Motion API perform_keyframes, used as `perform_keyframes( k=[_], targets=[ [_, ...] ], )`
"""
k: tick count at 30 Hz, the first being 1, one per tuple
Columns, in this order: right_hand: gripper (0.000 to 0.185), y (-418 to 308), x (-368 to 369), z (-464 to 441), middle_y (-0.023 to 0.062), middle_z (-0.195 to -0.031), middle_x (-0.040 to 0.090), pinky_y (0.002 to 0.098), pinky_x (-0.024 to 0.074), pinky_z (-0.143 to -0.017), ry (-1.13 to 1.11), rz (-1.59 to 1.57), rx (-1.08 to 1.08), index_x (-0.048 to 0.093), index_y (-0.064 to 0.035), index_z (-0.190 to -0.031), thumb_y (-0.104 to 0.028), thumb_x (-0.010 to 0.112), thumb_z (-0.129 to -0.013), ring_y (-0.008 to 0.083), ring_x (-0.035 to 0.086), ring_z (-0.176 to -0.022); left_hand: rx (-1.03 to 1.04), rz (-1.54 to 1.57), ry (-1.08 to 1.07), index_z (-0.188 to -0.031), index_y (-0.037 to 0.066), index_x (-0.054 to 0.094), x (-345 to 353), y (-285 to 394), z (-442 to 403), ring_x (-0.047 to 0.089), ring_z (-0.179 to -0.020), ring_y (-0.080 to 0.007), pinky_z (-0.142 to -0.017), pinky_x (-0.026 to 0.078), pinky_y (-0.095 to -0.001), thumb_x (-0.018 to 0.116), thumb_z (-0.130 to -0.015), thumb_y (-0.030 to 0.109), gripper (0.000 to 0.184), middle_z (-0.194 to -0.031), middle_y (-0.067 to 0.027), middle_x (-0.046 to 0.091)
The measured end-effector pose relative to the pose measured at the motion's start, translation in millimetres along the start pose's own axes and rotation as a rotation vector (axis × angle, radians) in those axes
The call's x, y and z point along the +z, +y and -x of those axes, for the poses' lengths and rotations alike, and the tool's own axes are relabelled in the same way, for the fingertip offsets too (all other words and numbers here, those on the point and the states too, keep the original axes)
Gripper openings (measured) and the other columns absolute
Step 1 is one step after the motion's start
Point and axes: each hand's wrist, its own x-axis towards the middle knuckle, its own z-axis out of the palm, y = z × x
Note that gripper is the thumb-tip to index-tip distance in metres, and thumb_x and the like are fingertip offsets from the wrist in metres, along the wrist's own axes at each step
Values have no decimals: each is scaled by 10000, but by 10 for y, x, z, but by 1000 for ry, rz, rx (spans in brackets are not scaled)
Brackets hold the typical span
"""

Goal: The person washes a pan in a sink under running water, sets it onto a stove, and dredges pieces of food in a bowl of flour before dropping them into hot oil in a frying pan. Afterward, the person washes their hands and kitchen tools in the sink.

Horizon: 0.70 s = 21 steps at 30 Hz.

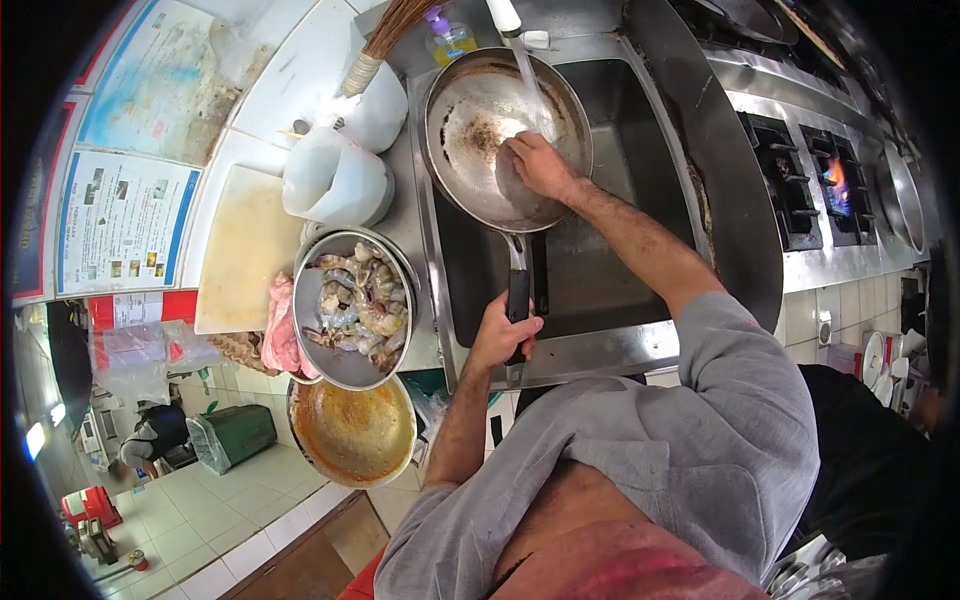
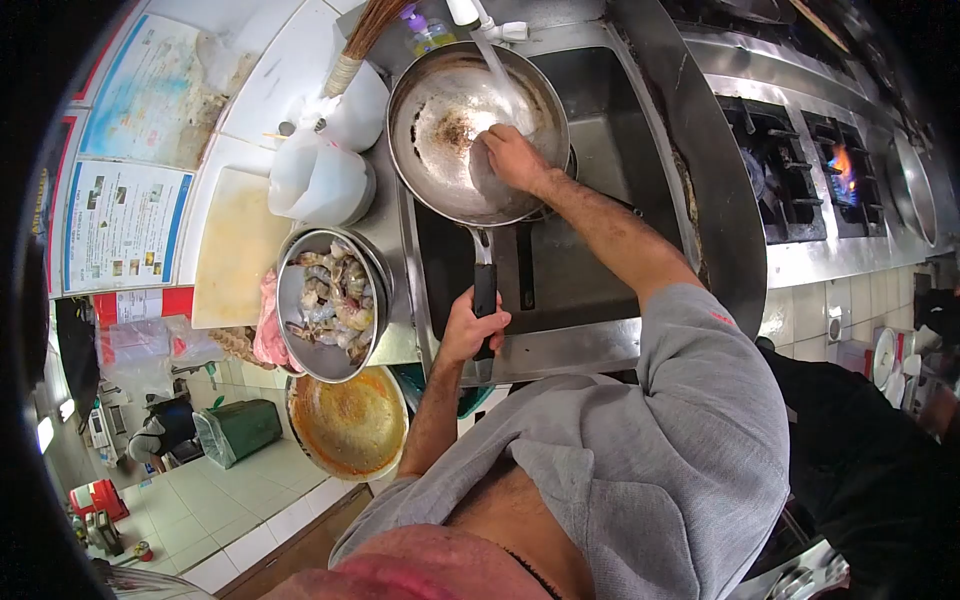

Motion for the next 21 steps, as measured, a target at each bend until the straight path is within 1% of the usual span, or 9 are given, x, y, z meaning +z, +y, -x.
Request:
perform_keyframes(
  k=[3, 6, 10, 12, 13, 15, 17, 19, 21],
  targets=[
    [237, -65, -21, 117, 168, -982, 546, 388, 447, -837, -226, 43, 81, 554, -1, -1005, -62, 520, -779, 341, 526, -943, 6, -34, 6, -870, 25, 420, 2, 19, -28, 482, -400, -123, -355, 407, -278, 610, -745, -4, 229, -573, -37, 483],
    [252, 15, -7, 116, 149, -952, 535, 385, 443, -828, -43, -10, -14, 561, -12, -1019, -66, 537, -774, 321, 524, -932, -35, 12, 5, -873, 24, 422, 31, -10, -4, 485, -402, -124, -354, 406, -276, 611, -743, -4, 231, -564, -35, 479],
    [249, 29, 11, 152, 152, -901, 543, 380, 454, -798, -41, 26, 15, 563, -19, -1005, -57, 539, -760, 323, 538, -894, -39, 9, -2, -873, 23, 419, 26, -11, -34, 477, -395, -124, -356, 413, -281, 615, -739, -1, 239, -558, -36, 478],
    [194, -67, -137, 302, 179, -896, 571, 422, 459, -793, -522, -72, 29, 570, -3, -943, -89, 513, -778, 343, 566, -889, -46, 6, -2, -875, 22, 418, -4, -36, -52, 474, -392, -124, -355, 418, -285, 616, -737, 1, 242, -563, -38, 480],
    [194, 42, -140, 328, 179, -896, 571, 422, 459, -793, -524, -74, 28, 570, -3, -943, -89, 513, -778, 343, 566, -889, -56, 54, -19, -875, 24, 418, -20, -70, -56, 471, -388, -126, -351, 420, -289, 620, -732, 4, 248, -562, -41, 478],
    [201, 367, -102, 234, 201, -889, 581, 441, 452, -790, -494, 35, 284, 569, 8, -936, -96, 507, -776, 359, 577, -860, -62, 102, -35, -875, 25, 418, -2, -76, -80, 468, -384, -127, -348, 423, -293, 624, -726, 6, 255, -561, -44, 475],
    [200, 541, -87, -13, 232, -915, 580, 449, 452, -785, -143, 86, 636, 562, 31, -923, -98, 508, -780, 376, 571, -868, -106, 167, -55, -869, 30, 415, 88, -53, -99, 462, -381, -131, -341, 420, -296, 627, -715, 8, 263, -558, -51, 467],
    [212, 860, 210, -358, 253, -902, 577, 446, 447, -777, 225, 27, 674, 536, 55, -910, -130, 496, -816, 383, 569, -865, -133, 207, -72, -859, 31, 408, 170, -83, -158, 455, -380, -133, -339, 419, -303, 625, -706, 5, 267, -550, -54, 455],
    [261, 821, 558, -655, 258, -856, 568, 446, 436, -766, 364, -498, 786, 511, 60, -901, -196, 484, -856, 382, 564, -872, -183, 228, -130, -852, 27, 400, 240, -134, -230, 449, -380, -134, -340, 419, -312, 616, -709, -2, 261, -553, -57, 451]
  ],
)
